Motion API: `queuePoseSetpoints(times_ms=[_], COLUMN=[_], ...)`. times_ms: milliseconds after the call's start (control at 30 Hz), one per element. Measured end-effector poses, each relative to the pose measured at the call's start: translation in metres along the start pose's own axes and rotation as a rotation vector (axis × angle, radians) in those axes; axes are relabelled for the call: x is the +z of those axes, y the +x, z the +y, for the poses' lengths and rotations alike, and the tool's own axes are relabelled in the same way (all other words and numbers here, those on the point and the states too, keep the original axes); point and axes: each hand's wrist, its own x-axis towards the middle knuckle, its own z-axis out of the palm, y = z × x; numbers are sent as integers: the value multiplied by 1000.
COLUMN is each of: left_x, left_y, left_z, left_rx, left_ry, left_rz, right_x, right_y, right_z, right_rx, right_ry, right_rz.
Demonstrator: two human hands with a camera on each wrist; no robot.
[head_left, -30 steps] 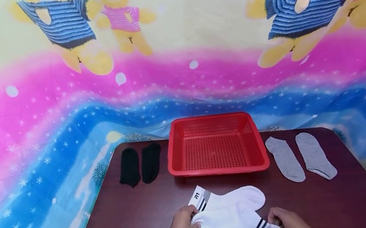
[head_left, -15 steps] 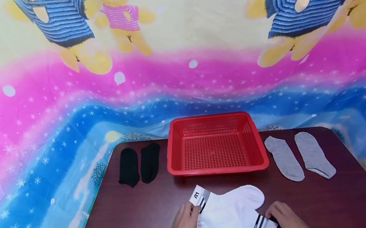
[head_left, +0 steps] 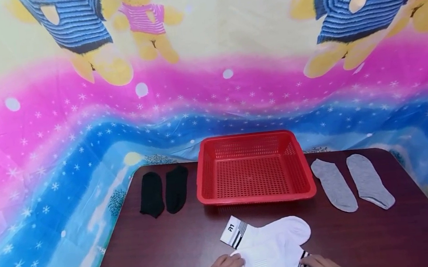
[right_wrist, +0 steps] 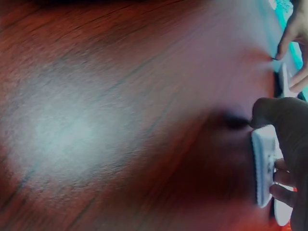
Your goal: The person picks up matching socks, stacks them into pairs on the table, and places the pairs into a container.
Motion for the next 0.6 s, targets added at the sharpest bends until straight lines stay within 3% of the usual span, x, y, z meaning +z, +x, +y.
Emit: queuePoseSetpoints(times_ms=[133,333,500,600], left_x=[2,3,6,5], left_y=[0,0,0,-2], left_z=[-1,-5,-9,-11], left_rx=[38,100,172,196], left_ry=[75,194,316,316], left_rz=[-34,22,121,132], right_x=[2,0,2,4], right_y=[-1,1,1,-2], right_z=[-2,-4,3,8], right_rx=[31,-2,-112,-172], right_ry=[-7,-123,-242,-274], right_rz=[-31,-50,32,104])
